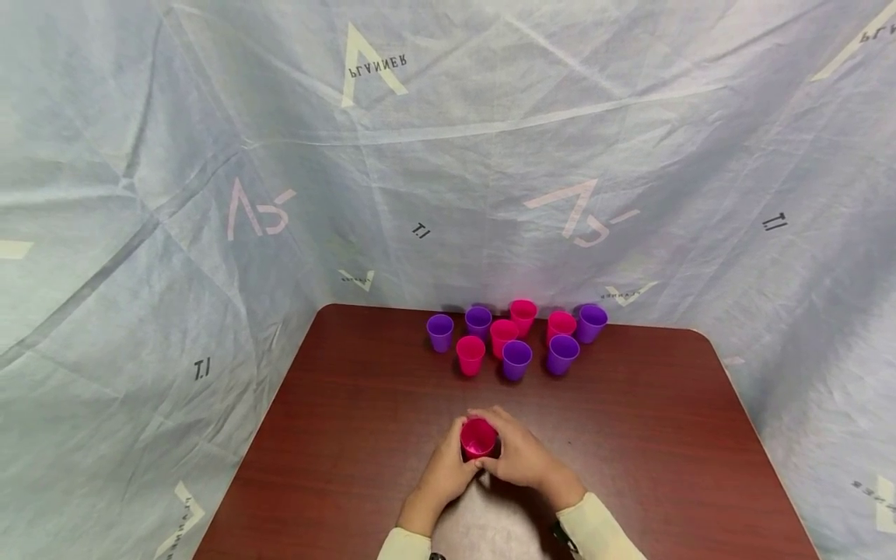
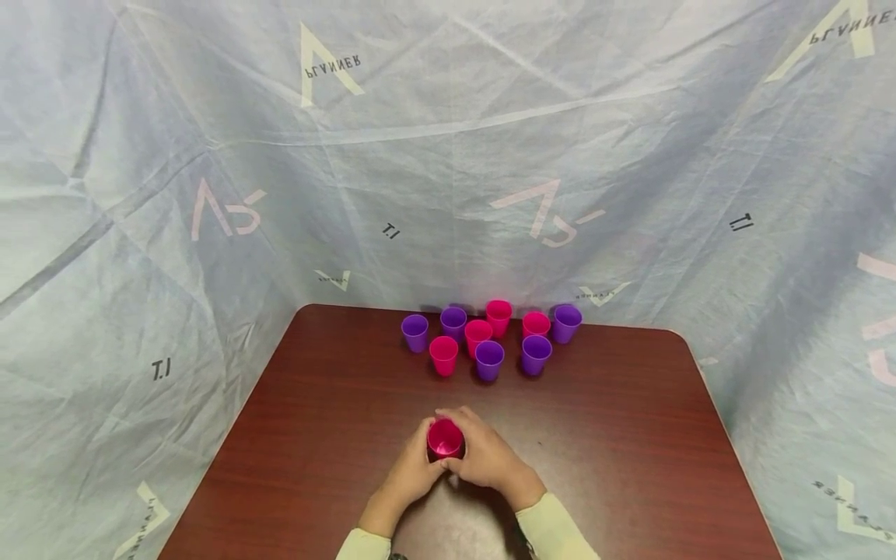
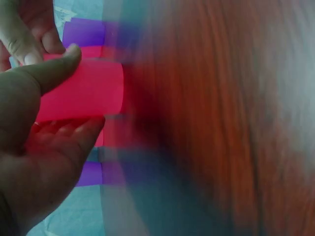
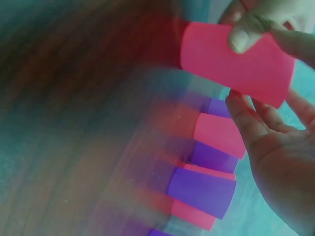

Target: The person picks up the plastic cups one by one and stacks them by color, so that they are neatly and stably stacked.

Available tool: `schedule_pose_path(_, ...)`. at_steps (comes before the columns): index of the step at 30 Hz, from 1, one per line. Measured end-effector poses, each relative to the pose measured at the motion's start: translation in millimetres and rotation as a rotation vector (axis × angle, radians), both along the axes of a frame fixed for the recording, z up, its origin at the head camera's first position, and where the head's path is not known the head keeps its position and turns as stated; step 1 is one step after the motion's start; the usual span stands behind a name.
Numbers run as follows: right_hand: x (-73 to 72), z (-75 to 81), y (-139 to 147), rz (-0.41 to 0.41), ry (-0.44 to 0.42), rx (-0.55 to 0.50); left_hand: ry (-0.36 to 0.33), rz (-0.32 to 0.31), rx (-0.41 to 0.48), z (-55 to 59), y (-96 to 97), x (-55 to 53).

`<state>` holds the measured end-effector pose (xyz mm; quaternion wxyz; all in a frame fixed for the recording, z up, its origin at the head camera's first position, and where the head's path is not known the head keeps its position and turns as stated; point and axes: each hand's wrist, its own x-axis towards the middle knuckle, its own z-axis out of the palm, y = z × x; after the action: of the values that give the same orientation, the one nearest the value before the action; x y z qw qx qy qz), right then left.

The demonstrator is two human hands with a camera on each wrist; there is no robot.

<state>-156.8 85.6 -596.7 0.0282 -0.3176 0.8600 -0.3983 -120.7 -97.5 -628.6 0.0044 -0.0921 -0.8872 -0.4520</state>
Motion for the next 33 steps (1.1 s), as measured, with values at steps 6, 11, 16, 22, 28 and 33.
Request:
schedule_pose_path(6,2.9,-3.7,-2.9,-0.025,0.004,0.103,0.012,-0.004,0.013,1.5,2.7,1.9)
schedule_pose_path(11,-1.7,-3.5,-6.0,-0.043,-0.046,0.056,0.032,0.016,0.031,-2.0,2.4,-0.3)
schedule_pose_path(16,-8.5,-2.5,-9.5,-0.094,-0.061,0.011,-0.004,0.042,0.071,-3.8,3.5,-0.4)
schedule_pose_path(22,-17.6,-2.9,-13.7,-0.151,-0.016,-0.017,0.003,0.091,0.070,-1.7,7.4,0.7)
schedule_pose_path(28,-25.4,-4.6,-18.7,-0.161,0.037,0.001,-0.003,0.123,0.083,-1.0,11.4,1.2)
schedule_pose_path(33,-34.5,-1.8,-22.8,-0.206,0.156,0.023,-0.024,0.130,0.067,-0.1,13.7,-0.6)
